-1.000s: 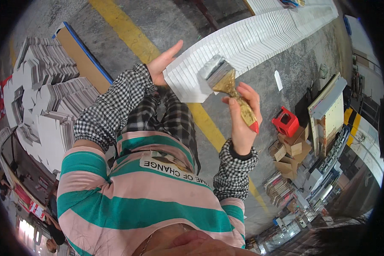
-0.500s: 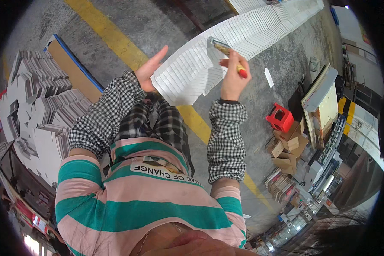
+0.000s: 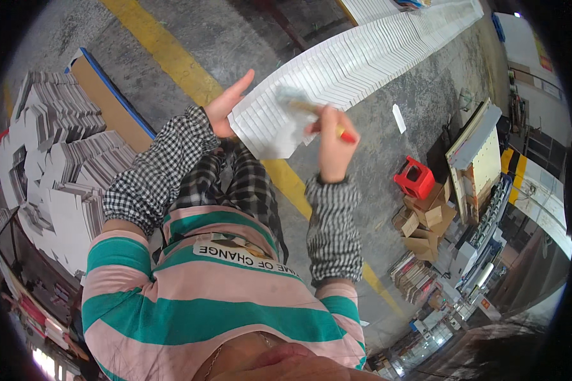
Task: The person applies glue onto a row of overlapping paper sheets using a paintbrush, shifts the paper sheets by hand, and carries the glue container and brush across the workshop.
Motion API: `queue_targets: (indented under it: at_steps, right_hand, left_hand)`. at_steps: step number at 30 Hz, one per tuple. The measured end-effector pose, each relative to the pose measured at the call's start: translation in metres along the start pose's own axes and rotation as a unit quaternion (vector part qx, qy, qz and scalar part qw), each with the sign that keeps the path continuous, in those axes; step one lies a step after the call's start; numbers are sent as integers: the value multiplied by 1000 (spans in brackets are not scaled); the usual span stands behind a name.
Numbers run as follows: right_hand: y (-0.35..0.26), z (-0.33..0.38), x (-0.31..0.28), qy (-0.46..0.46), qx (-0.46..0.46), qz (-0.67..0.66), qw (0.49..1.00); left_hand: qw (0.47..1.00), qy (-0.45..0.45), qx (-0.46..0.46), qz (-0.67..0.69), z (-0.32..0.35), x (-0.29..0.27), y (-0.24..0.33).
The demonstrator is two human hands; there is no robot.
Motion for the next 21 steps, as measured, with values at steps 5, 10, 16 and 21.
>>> queue_targets:
  at_steps: [5, 10, 16, 21]
  right_hand:
    - [-45, 95, 15, -129, -143, 46, 980]
    - [-61, 82, 12, -80, -42, -8, 996]
    - [-66, 105, 16, -166, -145, -4, 975]
    - [-59, 74, -66, 14, -41, -47, 998]
  left_hand:
    - [999, -11, -32, -16, 1, 4, -5]
    - [999, -19, -10, -46, 5, 9, -4]
    - [999, -43, -26, -20, 2, 10, -4]
    - [999, 27, -14, -43, 8, -31, -2]
Point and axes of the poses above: each hand's wrist, its own z-axis away from the middle knuckle, its own x-axis out of the palm, y = z × x, the point moved 9 cm from there along -z, towards the middle knuckle, and after that the axes turned 13 degrees about y, right-handed, at the moved point
